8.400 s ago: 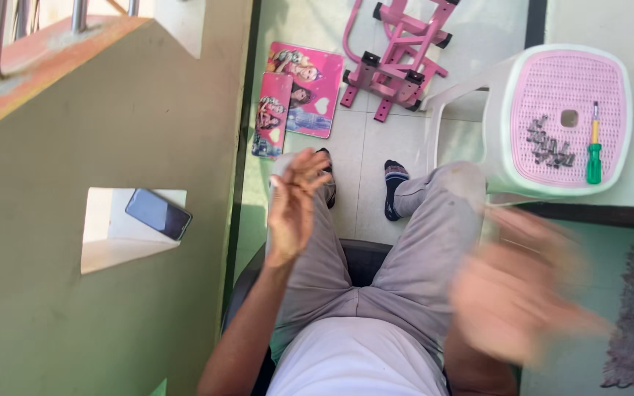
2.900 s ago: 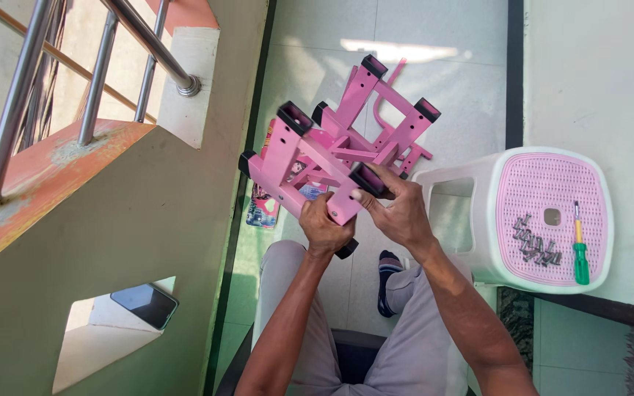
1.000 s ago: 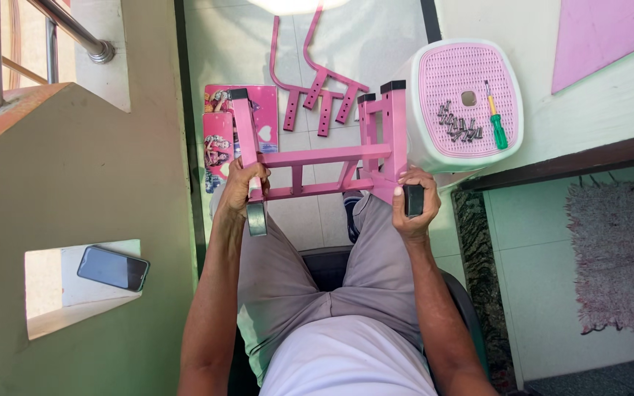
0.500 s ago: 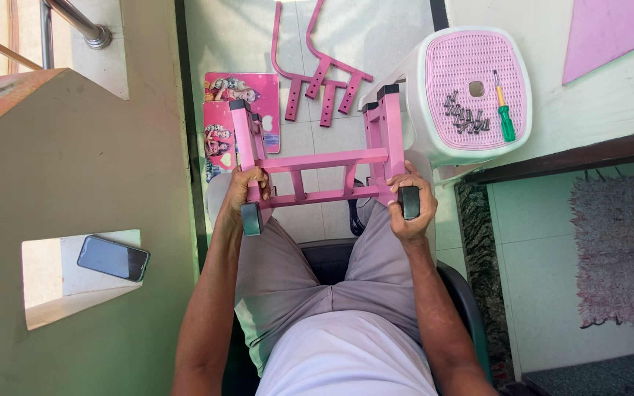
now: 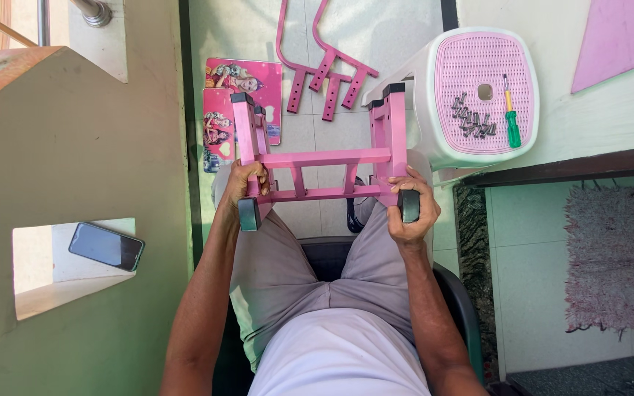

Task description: The person assembles a pink metal chair by attaching black rubber feet to the legs and connecting the seat frame to the base. They align the parts and insert bolts to secure the connections.

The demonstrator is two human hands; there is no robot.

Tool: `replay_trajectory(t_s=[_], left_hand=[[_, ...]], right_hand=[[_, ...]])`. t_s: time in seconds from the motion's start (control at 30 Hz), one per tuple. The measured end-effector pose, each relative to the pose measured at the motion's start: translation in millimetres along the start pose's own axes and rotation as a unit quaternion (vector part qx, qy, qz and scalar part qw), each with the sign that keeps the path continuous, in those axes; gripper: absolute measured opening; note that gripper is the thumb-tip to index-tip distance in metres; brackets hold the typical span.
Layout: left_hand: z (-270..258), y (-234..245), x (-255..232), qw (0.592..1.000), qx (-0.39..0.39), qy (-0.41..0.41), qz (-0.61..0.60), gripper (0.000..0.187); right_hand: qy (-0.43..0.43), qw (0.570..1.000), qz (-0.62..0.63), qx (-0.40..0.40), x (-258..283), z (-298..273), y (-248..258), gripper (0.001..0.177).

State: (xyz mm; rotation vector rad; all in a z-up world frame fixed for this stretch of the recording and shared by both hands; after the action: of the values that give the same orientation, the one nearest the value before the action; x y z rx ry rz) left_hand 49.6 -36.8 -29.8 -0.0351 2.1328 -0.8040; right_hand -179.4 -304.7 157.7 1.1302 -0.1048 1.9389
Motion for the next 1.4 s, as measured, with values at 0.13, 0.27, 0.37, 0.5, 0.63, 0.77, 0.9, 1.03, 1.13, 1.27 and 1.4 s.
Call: replay_trajectory(t_s=[0.13,0.27,0.37,0.5,0.63,0.77,0.9,1.03,1.13,1.27,1.4], left_hand=[[0,0,-1,1.000,-0.007,-0.008,0.021,0.011],[-4,-7,2,1.000,0.024,-0.014,0.008,0.011],[-3,-13,-3,1.000,0.017,-0.019,0.001,0.011],[-7,-12,-8,1.000,0.008,-0.019,0.009,0.013],[-8,-13,-6,1.000,-0.002,-0.011,0.006,0.011],[-8,-12,-7,1.000,-0.001,-0.007,-0.003,0.009],[-7,-11,-8,1.000,0.000,0.002,-0.005,0.009],[-6,-4,-6,1.000,-0.023,0.007,0.003,0.009],[-4,2,0,0.999,-0.027,0.022,-0.008,0.011],[0,6,0,1.000,-0.022,0.012,-0.009,0.011],[-1,3,-4,1.000,-0.027,0.006,-0.003,0.012]], right_hand=[[0.031,0.995,0.085,0.037,34,14,5,0.036],[0.026,0.990,0.135,-0.028,64,21,45,0.035],[-0.103,0.934,0.327,-0.102,43,42,62,0.030],[-0.277,0.822,0.485,-0.109,13,28,51,0.034],[-0.355,0.749,0.546,-0.121,-15,6,45,0.040],[-0.389,0.673,0.611,-0.149,-43,4,41,0.029],[-0.393,0.631,0.660,-0.107,-51,0,36,0.028],[-0.375,0.638,0.667,-0.085,-53,-6,38,0.033],[-0.369,0.677,0.631,-0.082,-54,-10,42,0.037],[-0.374,0.753,0.536,-0.074,-51,-10,46,0.041],[-0.366,0.834,0.411,-0.039,-47,-11,46,0.042]])
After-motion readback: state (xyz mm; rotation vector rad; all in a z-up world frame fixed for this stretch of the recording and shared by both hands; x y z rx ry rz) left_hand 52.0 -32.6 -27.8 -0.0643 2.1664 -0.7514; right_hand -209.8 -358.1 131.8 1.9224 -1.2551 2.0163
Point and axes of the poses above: each hand's wrist, its own z-axis towards the middle knuckle, its own y-axis out of the back of the hand, x = y × z, the point moved 7 cm from there along z, towards the middle knuckle, and after that the axes turned 7 degrees about -z, right-handed, at the moved point
